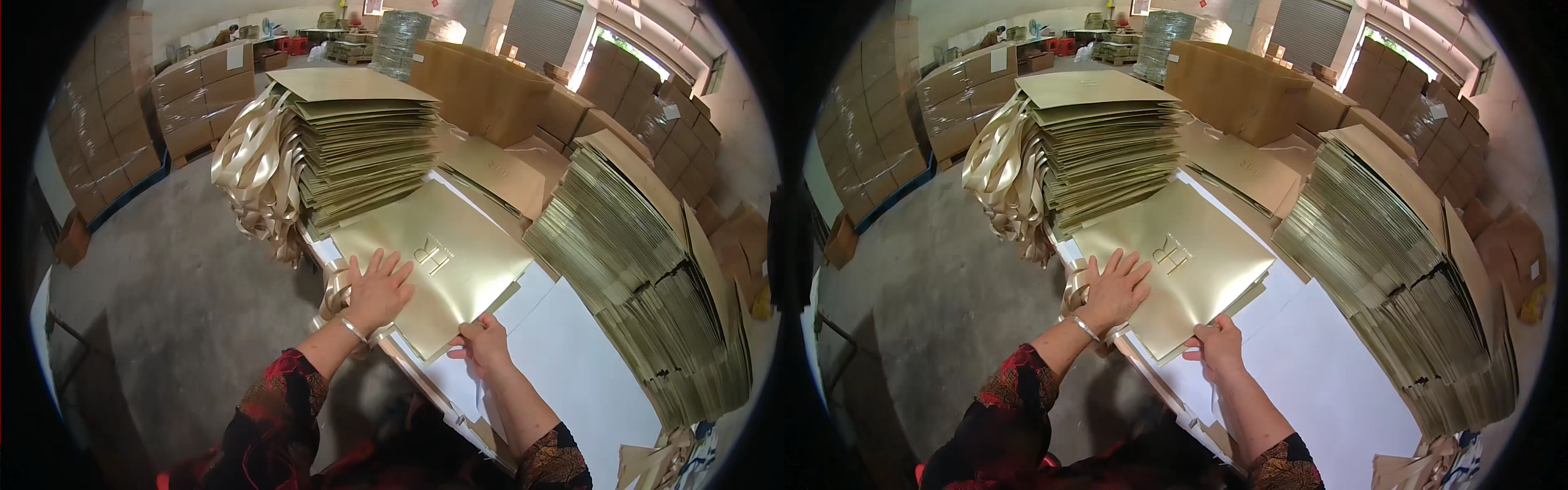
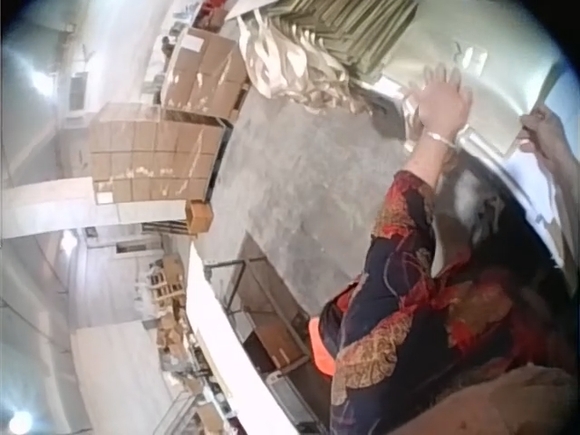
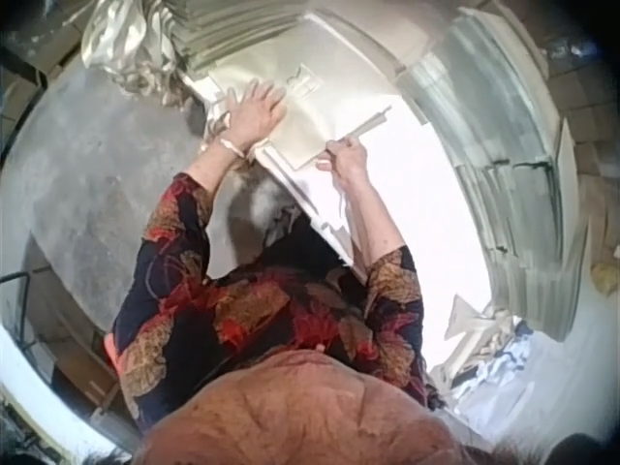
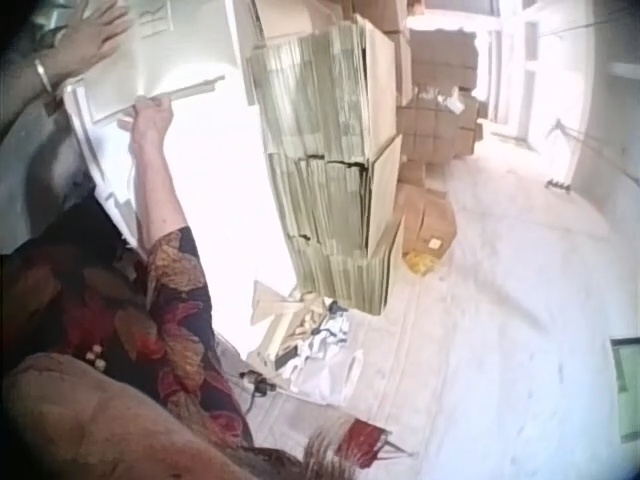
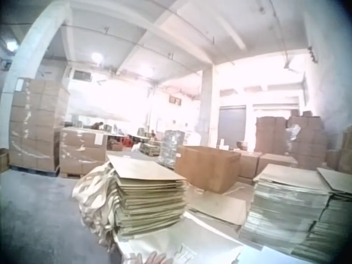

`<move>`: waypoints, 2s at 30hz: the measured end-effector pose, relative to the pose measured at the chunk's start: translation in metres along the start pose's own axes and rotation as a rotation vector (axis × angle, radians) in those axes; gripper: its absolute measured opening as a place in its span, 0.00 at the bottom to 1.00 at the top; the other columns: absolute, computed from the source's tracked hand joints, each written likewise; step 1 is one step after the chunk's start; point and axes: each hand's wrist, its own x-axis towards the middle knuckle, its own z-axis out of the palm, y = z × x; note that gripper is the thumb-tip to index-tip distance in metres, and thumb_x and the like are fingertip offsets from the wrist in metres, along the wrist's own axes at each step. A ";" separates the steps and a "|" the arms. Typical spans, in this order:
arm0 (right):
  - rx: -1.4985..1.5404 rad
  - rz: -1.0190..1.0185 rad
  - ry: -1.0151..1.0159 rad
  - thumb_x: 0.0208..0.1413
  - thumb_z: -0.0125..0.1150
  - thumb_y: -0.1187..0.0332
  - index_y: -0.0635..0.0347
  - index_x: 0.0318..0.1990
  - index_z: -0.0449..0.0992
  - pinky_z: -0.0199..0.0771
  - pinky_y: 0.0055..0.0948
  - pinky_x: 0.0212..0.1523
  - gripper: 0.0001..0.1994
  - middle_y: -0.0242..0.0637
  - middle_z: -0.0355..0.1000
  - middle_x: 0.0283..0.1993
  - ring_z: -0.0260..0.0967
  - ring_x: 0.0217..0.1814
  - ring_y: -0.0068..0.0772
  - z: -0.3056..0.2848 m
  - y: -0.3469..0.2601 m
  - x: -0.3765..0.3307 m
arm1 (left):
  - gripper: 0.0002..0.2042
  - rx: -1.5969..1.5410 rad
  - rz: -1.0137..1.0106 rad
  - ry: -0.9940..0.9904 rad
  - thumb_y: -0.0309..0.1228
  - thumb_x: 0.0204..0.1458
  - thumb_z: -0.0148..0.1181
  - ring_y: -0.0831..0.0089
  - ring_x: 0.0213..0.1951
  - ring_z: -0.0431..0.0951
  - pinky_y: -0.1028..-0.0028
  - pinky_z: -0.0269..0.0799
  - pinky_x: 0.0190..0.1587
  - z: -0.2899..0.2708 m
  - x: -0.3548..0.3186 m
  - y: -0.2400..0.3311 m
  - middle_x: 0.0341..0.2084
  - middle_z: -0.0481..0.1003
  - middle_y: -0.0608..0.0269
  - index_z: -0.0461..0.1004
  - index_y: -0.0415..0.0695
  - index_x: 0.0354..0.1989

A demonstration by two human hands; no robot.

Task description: The recorder is assembling gold paper bags by gluing the handles onto them using a hot glue gun.

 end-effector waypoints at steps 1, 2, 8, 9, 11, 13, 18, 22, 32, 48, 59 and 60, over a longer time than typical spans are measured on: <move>-0.030 -0.009 -0.003 0.55 0.57 0.75 0.68 0.43 0.67 0.82 0.35 0.25 0.10 0.43 0.72 0.36 0.75 0.30 0.33 -0.004 0.000 -0.002 | 0.24 0.004 -0.007 0.011 0.48 0.57 0.45 0.56 0.69 0.51 0.34 0.36 0.64 0.003 -0.001 0.005 0.65 0.60 0.60 0.67 0.55 0.61; -0.026 -0.015 0.004 0.55 0.57 0.75 0.68 0.43 0.67 0.82 0.35 0.25 0.10 0.43 0.72 0.36 0.75 0.30 0.33 -0.006 -0.002 -0.001 | 0.24 0.012 -0.008 0.028 0.48 0.56 0.45 0.56 0.69 0.52 0.34 0.35 0.64 0.004 0.003 0.009 0.65 0.61 0.60 0.68 0.55 0.60; 0.038 0.045 -0.168 0.54 0.55 0.78 0.68 0.55 0.59 0.83 0.41 0.30 0.21 0.54 0.70 0.47 0.76 0.40 0.46 -0.005 -0.024 -0.008 | 0.24 -0.115 0.012 0.118 0.45 0.54 0.52 0.54 0.67 0.55 0.34 0.36 0.63 -0.025 0.014 -0.004 0.62 0.63 0.58 0.68 0.52 0.60; 0.039 0.046 -0.168 0.54 0.55 0.78 0.68 0.55 0.59 0.83 0.41 0.30 0.21 0.54 0.70 0.47 0.76 0.40 0.46 -0.005 -0.026 -0.010 | 0.24 -0.115 0.012 0.116 0.45 0.54 0.52 0.54 0.67 0.55 0.34 0.36 0.63 -0.025 0.015 0.001 0.62 0.63 0.58 0.68 0.52 0.60; 0.070 0.025 -0.041 0.54 0.55 0.78 0.67 0.58 0.55 0.83 0.42 0.31 0.25 0.54 0.68 0.51 0.76 0.42 0.47 -0.006 -0.028 -0.013 | 0.25 -0.054 -0.014 0.391 0.40 0.53 0.54 0.53 0.67 0.55 0.42 0.43 0.66 -0.025 0.017 0.013 0.61 0.63 0.51 0.66 0.45 0.60; 0.106 0.028 -0.057 0.53 0.56 0.77 0.66 0.58 0.54 0.82 0.40 0.30 0.25 0.52 0.67 0.50 0.75 0.40 0.44 -0.001 -0.027 -0.017 | 0.24 -0.357 -0.074 0.643 0.38 0.54 0.53 0.51 0.66 0.57 0.49 0.46 0.66 -0.019 0.016 0.004 0.59 0.63 0.47 0.65 0.42 0.59; 0.060 -0.011 -0.074 0.53 0.55 0.78 0.63 0.57 0.55 0.81 0.38 0.28 0.24 0.49 0.66 0.50 0.73 0.39 0.39 0.005 -0.026 -0.033 | 0.23 -0.899 -0.555 0.577 0.31 0.54 0.54 0.46 0.60 0.64 0.63 0.58 0.63 -0.015 -0.036 0.015 0.56 0.65 0.41 0.63 0.35 0.57; -0.068 -0.037 -0.051 0.52 0.57 0.79 0.63 0.60 0.56 0.82 0.37 0.27 0.27 0.44 0.66 0.42 0.71 0.38 0.37 0.014 -0.005 -0.037 | 0.24 -0.567 -0.222 0.465 0.28 0.53 0.54 0.46 0.56 0.67 0.60 0.61 0.61 -0.008 -0.070 0.021 0.53 0.67 0.40 0.62 0.33 0.58; 0.150 -0.116 0.015 0.49 0.58 0.81 0.62 0.65 0.46 0.80 0.34 0.22 0.36 0.48 0.68 0.41 0.73 0.35 0.38 0.010 -0.009 -0.031 | 0.22 -0.346 -0.171 0.803 0.23 0.49 0.53 0.49 0.55 0.65 0.57 0.58 0.60 -0.017 -0.052 0.024 0.50 0.67 0.44 0.63 0.35 0.55; -0.113 -0.092 0.052 0.51 0.60 0.79 0.64 0.68 0.38 0.76 0.31 0.16 0.42 0.51 0.71 0.37 0.72 0.22 0.34 0.020 0.002 -0.025 | 0.07 -0.296 -0.222 0.497 0.34 0.53 0.57 0.55 0.45 0.69 0.55 0.62 0.47 0.009 -0.082 0.039 0.34 0.74 0.58 0.76 0.43 0.34; -0.344 -0.066 -0.022 0.49 0.66 0.70 0.63 0.61 0.60 0.78 0.31 0.25 0.32 0.46 0.74 0.36 0.74 0.31 0.33 -0.017 -0.045 -0.068 | 0.10 -0.445 -0.182 0.582 0.26 0.51 0.53 0.55 0.47 0.67 0.58 0.63 0.49 0.009 -0.096 0.024 0.41 0.68 0.50 0.69 0.38 0.42; -0.327 -0.081 0.026 0.49 0.66 0.70 0.63 0.61 0.60 0.78 0.31 0.25 0.32 0.46 0.74 0.36 0.74 0.31 0.33 -0.037 -0.054 -0.071 | 0.12 -0.371 -0.072 0.802 0.25 0.51 0.51 0.56 0.49 0.66 0.58 0.63 0.50 0.011 -0.102 0.021 0.44 0.67 0.49 0.68 0.38 0.44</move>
